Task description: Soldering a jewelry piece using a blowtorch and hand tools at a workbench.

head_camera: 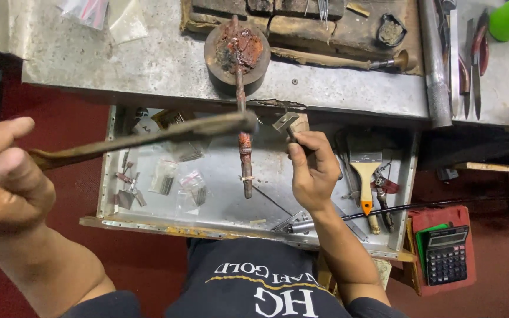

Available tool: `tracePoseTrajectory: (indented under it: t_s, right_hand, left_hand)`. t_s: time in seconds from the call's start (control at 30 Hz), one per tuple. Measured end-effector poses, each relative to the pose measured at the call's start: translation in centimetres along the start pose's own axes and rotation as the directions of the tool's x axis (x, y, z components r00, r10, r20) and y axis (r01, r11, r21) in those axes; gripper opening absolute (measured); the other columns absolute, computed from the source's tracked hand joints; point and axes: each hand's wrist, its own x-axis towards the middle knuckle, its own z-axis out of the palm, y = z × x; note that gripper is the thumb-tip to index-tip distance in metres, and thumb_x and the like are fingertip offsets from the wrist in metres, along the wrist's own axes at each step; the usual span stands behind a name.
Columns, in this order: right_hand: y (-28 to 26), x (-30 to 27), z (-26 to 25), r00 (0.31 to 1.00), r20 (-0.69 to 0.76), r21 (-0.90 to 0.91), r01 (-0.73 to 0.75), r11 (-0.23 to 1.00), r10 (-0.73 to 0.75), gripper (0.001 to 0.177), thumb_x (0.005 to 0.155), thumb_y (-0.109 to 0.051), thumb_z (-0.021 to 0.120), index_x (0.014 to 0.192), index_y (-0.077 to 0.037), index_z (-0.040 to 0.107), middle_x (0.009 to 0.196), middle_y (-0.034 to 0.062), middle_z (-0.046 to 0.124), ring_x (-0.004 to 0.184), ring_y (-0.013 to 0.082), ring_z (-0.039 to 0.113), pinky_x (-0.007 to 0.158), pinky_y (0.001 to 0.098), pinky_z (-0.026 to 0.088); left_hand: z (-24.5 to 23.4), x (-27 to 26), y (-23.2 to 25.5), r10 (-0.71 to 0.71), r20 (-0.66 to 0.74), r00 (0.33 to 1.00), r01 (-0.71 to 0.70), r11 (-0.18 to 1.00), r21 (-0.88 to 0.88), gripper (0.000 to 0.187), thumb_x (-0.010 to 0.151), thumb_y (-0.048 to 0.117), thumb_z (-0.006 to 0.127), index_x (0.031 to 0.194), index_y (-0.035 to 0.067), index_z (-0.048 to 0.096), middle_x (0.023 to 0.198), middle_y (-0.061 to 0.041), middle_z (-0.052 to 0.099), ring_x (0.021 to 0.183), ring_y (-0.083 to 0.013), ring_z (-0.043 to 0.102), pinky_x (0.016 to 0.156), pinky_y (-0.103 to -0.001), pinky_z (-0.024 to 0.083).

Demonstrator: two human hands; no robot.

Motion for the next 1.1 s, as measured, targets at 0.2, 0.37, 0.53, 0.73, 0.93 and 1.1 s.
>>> tracePoseTrajectory:
  t_s: [0.2, 0.37, 0.53, 0.73, 0.93, 1.1]
  right_hand:
    - [-0.3, 1.0, -0.1, 0.999, 0.033, -0.018, 0.031, 0.999, -0.030, 0.011, 0.102, -0.001, 0.063, 0.112, 0.002, 0.065, 0.102, 0.0154, 0.067, 0.090, 0.0227, 0.065, 0.075, 0.0280, 0.056]
    - [-0.7, 1.7, -0.1, 0.999, 0.041, -0.060, 0.029, 0.998, -0.027, 0.010, 0.101, -0.001, 0.064, 0.110, 0.003, 0.065, 0.102, 0.0166, 0.068, 0.094, 0.0263, 0.067, 0.084, 0.0323, 0.058]
    - [-1.0, 1.7, -0.1, 0.999, 0.045, -0.057, -0.010, 0.998, 0.013, 0.011, 0.102, -0.003, 0.065, 0.111, 0.002, 0.066, 0.101, 0.0150, 0.068, 0.091, 0.0227, 0.067, 0.079, 0.0285, 0.055]
    - [-0.9, 1.6, 0.1, 0.996, 0.066, -0.009, -0.052, 0.999, 0.053, 0.010, 0.103, -0.004, 0.063, 0.111, 0.001, 0.064, 0.099, 0.0135, 0.065, 0.072, 0.0164, 0.060, 0.063, 0.0243, 0.051]
    - [-1.3, 2.2, 0.4, 0.995, 0.094, -0.027, -0.032, 0.999, 0.034, 0.010, 0.103, -0.002, 0.062, 0.112, 0.001, 0.062, 0.101, 0.0142, 0.064, 0.079, 0.0192, 0.062, 0.068, 0.0273, 0.053]
    - [-2.1, 3.7, 0.2, 0.988, 0.146, -0.138, 0.074, 0.988, -0.053, 0.012, 0.102, -0.001, 0.064, 0.112, 0.006, 0.067, 0.102, 0.0186, 0.070, 0.093, 0.0284, 0.069, 0.082, 0.0339, 0.058]
  left_hand:
    - [0.2, 0.1, -0.1, -0.043, -0.012, 0.999, 0.044, 0.996, 0.072, 0.076, 0.143, 0.029, 0.026, 0.130, -0.020, 0.082, 0.125, -0.029, 0.079, 0.114, -0.0476, 0.077, 0.102, -0.049, 0.060]
    - [0.4, -0.1, -0.3, -0.040, -0.016, 0.999, 0.040, 0.999, 0.023, 0.075, 0.141, 0.028, 0.027, 0.126, -0.023, 0.080, 0.122, -0.032, 0.078, 0.113, -0.0485, 0.076, 0.102, -0.050, 0.059]
    - [0.4, -0.3, -0.2, -0.049, -0.022, 0.999, 0.049, 0.999, -0.006, 0.075, 0.140, 0.028, 0.027, 0.127, -0.025, 0.078, 0.123, -0.034, 0.077, 0.113, -0.0498, 0.076, 0.101, -0.051, 0.058]
    - [0.4, -0.6, -0.6, -0.059, 0.013, 0.998, 0.060, 0.998, -0.032, 0.075, 0.140, 0.028, 0.029, 0.129, -0.026, 0.079, 0.125, -0.035, 0.078, 0.114, -0.0493, 0.075, 0.105, -0.051, 0.058]
    - [0.6, -0.4, -0.7, -0.017, -0.045, 0.999, 0.015, 0.999, -0.033, 0.073, 0.140, 0.023, 0.027, 0.124, -0.027, 0.077, 0.121, -0.036, 0.077, 0.111, -0.0519, 0.075, 0.105, -0.054, 0.059]
    - [0.5, -0.8, -0.6, -0.054, -0.025, 0.998, 0.051, 0.994, -0.100, 0.072, 0.138, 0.025, 0.029, 0.126, -0.028, 0.075, 0.123, -0.038, 0.075, 0.110, -0.0510, 0.073, 0.100, -0.053, 0.058]
